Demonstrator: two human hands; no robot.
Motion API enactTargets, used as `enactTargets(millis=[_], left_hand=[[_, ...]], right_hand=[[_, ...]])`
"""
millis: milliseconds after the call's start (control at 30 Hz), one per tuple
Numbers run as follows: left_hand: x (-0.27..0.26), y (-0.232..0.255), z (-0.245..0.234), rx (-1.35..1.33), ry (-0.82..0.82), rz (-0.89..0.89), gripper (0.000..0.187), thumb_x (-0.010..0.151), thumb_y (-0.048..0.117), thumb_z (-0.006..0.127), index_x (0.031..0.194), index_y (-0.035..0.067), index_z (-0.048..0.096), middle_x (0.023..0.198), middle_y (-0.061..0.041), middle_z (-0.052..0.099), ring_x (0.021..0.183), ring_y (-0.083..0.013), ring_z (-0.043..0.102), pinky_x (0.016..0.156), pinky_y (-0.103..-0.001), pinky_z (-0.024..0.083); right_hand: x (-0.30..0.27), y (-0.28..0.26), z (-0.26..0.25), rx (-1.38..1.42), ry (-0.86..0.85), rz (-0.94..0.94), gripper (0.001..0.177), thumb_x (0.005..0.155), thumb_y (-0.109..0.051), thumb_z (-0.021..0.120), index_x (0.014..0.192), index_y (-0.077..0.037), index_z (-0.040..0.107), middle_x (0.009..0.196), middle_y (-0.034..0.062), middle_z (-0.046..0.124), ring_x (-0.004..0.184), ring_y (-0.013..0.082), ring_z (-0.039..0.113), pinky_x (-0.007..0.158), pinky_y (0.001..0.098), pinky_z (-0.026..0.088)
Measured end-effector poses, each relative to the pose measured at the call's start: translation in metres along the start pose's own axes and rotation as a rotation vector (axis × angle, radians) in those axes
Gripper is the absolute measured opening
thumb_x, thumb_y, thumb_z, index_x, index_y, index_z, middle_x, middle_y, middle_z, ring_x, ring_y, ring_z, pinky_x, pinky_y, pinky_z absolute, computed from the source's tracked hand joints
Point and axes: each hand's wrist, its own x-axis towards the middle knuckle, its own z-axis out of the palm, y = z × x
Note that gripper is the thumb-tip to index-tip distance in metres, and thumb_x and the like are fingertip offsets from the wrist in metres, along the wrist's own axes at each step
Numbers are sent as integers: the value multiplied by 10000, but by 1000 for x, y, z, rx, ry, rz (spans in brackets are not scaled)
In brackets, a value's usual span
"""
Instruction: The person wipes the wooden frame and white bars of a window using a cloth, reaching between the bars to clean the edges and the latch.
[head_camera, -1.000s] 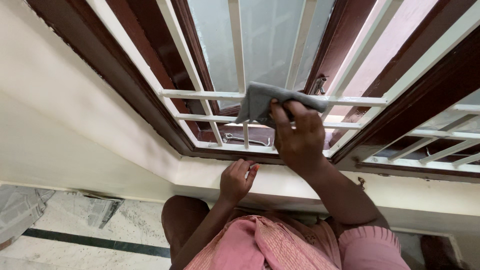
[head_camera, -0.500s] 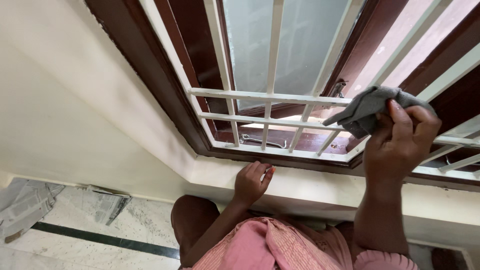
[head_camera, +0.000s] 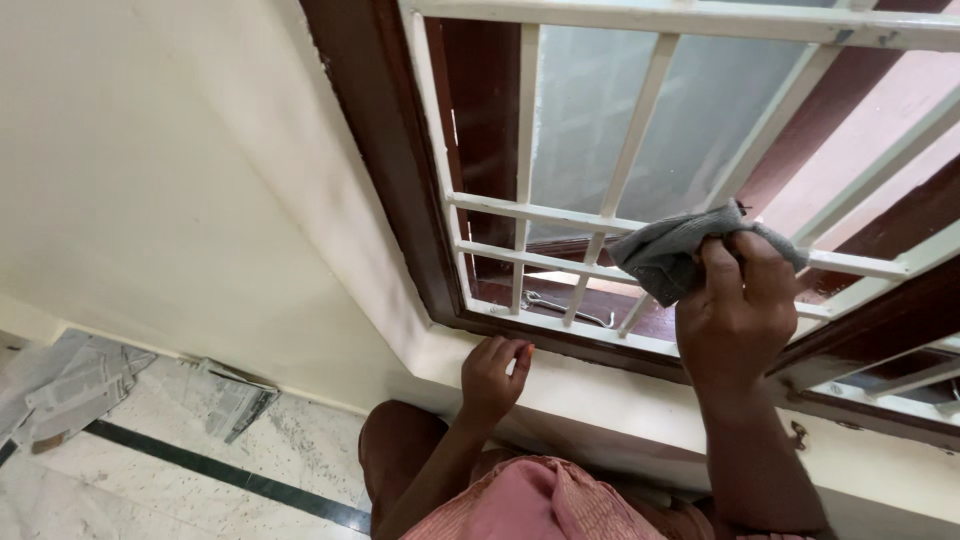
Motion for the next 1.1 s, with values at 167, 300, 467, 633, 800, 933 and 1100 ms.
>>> enactTargets(millis=[167,300,467,633,800,933,1100], left_hand=[[-3,-10,5,-64,19,-148,166,980,200,718,925,44,703,831,-86,659,749,-291,645,646,-401,514],[-8,-14,6,-37,-9,-122,195,979,215,727,887,46,692,783,-82,642,711,-284,636,630,-405,504],[-10,-17,6,-104,-31,-174,217,998,235,715,903,42,691,800,-81,650,703,-271,642,620,-396,503],[-16,-19,6,-144,-47,-263,210,983,240,718,918,41,705,803,-85,657,710,-274,651,618,-391,511],[-25,-32,12,-150,-42,-256,137,922,179,698,911,44,674,901,-103,698,802,-296,695,674,-388,547],[-26,-35,14,-182,-55,-272,219,918,191,716,1054,27,665,926,-116,701,831,-314,688,692,-410,545],[-25,-33,14,-84,-82,-253,154,942,199,707,950,50,674,888,-95,685,820,-304,676,705,-424,539]], right_hand=[[21,-41,15,171,28,-111,129,1035,-7,789,1156,-35,755,1161,88,642,967,250,668,765,344,581],[36,-76,32,178,-21,-159,142,972,-8,746,1111,-33,734,1151,100,667,896,248,642,728,369,570],[49,-118,49,159,-3,-300,204,958,-66,716,1145,10,743,1113,119,669,802,215,613,627,330,519],[50,-133,48,418,-23,-310,246,949,-45,715,1186,11,751,1116,104,675,824,202,619,632,321,511],[20,-153,19,475,85,-410,257,958,-129,739,1189,-16,751,1095,101,655,919,228,621,716,342,534],[12,-166,46,218,-31,-368,328,934,-173,643,1232,-64,724,1227,106,654,1123,282,598,957,401,492],[2,-160,88,106,-126,-384,366,965,-177,610,1290,-42,713,1271,84,645,1133,256,577,979,385,436]])
